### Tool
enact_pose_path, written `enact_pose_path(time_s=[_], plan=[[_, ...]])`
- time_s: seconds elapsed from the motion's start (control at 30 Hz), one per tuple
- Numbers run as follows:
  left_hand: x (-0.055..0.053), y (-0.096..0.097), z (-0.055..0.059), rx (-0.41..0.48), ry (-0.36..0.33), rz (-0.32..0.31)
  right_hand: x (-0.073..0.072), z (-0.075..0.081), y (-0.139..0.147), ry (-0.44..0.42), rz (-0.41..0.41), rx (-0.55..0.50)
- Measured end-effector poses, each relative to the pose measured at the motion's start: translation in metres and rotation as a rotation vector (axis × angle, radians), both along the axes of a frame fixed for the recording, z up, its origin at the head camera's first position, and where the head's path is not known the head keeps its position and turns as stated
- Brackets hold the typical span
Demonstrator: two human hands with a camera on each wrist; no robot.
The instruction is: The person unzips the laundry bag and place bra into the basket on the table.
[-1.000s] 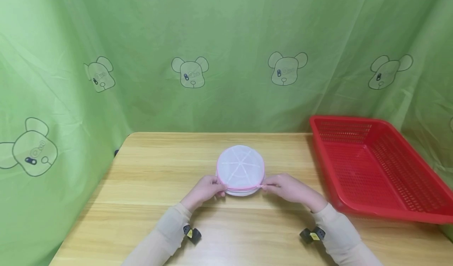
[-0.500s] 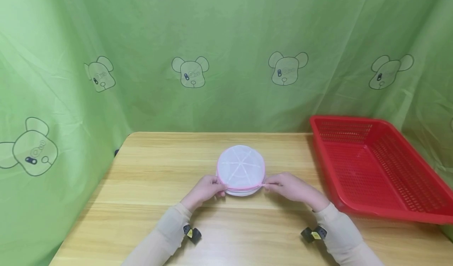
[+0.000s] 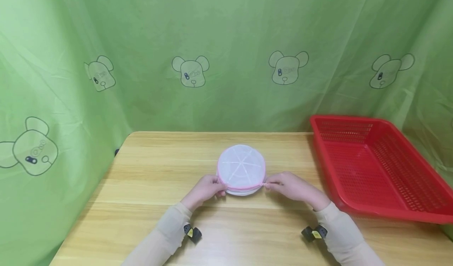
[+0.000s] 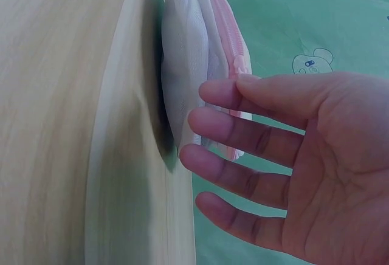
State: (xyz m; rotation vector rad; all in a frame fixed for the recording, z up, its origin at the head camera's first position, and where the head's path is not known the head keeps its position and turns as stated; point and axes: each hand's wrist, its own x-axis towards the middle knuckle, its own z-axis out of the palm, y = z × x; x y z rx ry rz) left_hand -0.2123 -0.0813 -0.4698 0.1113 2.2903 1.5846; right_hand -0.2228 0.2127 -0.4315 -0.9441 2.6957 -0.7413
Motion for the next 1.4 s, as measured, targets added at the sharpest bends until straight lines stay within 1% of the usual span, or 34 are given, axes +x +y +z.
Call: enact_pose_path(time_s=[0.33,0.6,0.87,1.13,1.2,1.4], plan=[[0.0003,-0.0005,-0.0002,0.0,0.016,-0.003,-0.002,-0.0002,0.0027,-0.023,-0.014,0.012],[0.0002,-0.0001,0.0008,-0.004,0.009,-0.001,-0.0016,0.0003,0.0017,-0.004,-0.014,0.011],[-0.0003,-0.0002,-0.0001,0.002,0.0,-0.005,-0.0015,0.0011,0.0036,-0.021,-0.037,0.017],[-0.0005,-0.0005,-0.0007,-0.002,0.01,-0.007,0.0002,0.0037,0.0025,0.003,-0.084,0.038],[-0.0006,-0.0005,-0.0007,-0.002,0.008,-0.006,0.0004,0.0042,0.0023,0.016,-0.076,0.039],[-0.0005,-0.0007,-0.0001,-0.005,0.01,-0.006,0.0012,0.0058,0.0026,0.008,-0.074,0.042]])
